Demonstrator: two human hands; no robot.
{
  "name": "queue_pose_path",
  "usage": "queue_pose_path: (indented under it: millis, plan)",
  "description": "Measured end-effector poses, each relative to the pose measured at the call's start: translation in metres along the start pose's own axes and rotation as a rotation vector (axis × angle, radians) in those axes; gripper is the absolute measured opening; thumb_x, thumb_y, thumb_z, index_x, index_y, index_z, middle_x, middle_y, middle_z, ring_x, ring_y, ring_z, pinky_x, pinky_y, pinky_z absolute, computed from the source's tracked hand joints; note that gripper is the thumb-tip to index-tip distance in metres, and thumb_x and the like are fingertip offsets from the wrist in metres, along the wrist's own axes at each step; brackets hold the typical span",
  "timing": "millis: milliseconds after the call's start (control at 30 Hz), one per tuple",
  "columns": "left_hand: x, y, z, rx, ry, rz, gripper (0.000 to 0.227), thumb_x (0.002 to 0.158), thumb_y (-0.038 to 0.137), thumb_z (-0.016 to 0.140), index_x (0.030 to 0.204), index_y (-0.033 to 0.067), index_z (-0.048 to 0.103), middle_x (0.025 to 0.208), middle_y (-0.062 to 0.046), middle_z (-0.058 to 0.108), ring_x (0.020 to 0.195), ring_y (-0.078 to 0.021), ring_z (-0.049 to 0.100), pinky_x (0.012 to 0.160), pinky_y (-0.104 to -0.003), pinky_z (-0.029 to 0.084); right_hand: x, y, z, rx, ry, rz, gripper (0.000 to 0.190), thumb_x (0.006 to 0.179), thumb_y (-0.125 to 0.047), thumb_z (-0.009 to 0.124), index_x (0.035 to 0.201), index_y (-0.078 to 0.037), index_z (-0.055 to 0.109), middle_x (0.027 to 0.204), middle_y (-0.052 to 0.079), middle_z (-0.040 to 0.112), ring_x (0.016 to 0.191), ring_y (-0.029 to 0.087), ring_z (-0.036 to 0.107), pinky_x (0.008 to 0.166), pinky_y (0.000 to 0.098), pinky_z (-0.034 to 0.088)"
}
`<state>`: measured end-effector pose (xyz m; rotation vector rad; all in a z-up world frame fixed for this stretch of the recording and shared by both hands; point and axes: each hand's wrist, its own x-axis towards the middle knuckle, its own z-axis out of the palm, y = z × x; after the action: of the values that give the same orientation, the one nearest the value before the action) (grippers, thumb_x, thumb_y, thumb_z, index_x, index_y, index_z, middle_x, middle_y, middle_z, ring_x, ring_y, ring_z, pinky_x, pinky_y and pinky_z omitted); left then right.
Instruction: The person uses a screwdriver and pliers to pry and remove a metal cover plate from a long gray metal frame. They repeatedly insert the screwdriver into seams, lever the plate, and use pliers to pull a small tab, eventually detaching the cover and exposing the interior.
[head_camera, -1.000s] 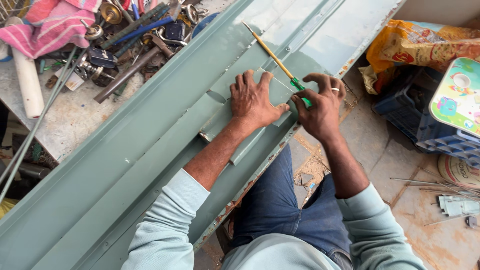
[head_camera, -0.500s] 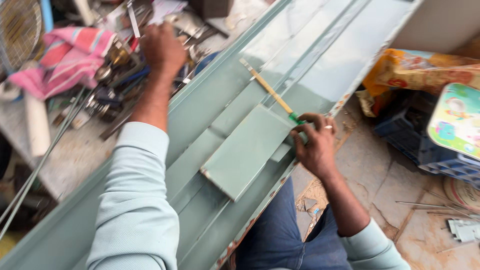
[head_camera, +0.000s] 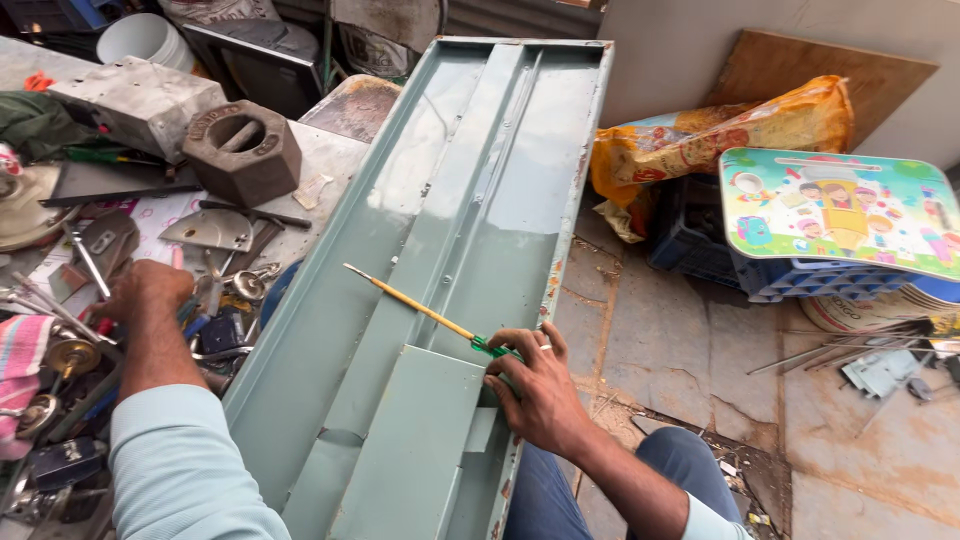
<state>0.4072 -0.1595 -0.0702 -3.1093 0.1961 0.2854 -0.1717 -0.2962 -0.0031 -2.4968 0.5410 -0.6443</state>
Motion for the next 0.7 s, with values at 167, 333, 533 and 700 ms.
queue_pose_path:
  millis: [167, 333, 533, 700]
  plan:
    - [0.000, -0.006, -0.013, -0.059, 0.086, 0.190, 0.046, 0.095, 0.035, 0.057, 0.134, 0.0097, 0.067, 0.137, -0.020, 0.064, 0.125, -0.0426, 0.062, 0.102, -0.056, 0.051, 0.001, -0.001, 0.001, -0.006, 0.079, -0.034, 0.009, 0.088, -0.017, 0.071, 0.094, -0.010, 0.073, 0.125, 0.005, 0.060, 0.123, 0.024, 0.055, 0.121, 0.0511, 0.015]
    - [-0.031, -0.025, -0.054, -0.296, 0.268, 0.435, 0.026, 0.091, 0.028, 0.076, 0.106, 0.0062, 0.080, 0.103, -0.019, 0.076, 0.099, -0.0347, 0.072, 0.099, -0.052, 0.046, 0.001, 0.001, 0.002, 0.029, 0.050, 0.002, 0.008, 0.089, -0.016, 0.071, 0.094, -0.009, 0.073, 0.125, 0.005, 0.060, 0.117, 0.021, 0.057, 0.124, 0.0503, 0.016]
    - [-0.123, -0.029, -0.118, -0.676, 0.515, 0.760, 0.008, 0.101, 0.010, 0.067, 0.098, 0.0030, 0.066, 0.087, -0.010, 0.072, 0.082, -0.0268, 0.075, 0.076, -0.041, 0.057, 0.003, -0.006, -0.003, 0.035, 0.060, -0.027, 0.008, 0.091, -0.013, 0.070, 0.096, -0.009, 0.074, 0.126, 0.005, 0.060, 0.121, 0.023, 0.055, 0.123, 0.0498, 0.018]
    - [-0.254, -0.023, -0.131, -0.558, 0.685, 1.133, 0.006, 0.113, -0.002, 0.061, 0.116, 0.0021, 0.065, 0.102, -0.015, 0.064, 0.094, -0.0293, 0.069, 0.083, -0.048, 0.052, -0.017, -0.015, -0.014, 0.069, 0.265, -0.061, 0.018, 0.099, -0.016, 0.067, 0.112, -0.004, 0.070, 0.139, 0.013, 0.057, 0.128, 0.032, 0.050, 0.114, 0.0471, 0.033]
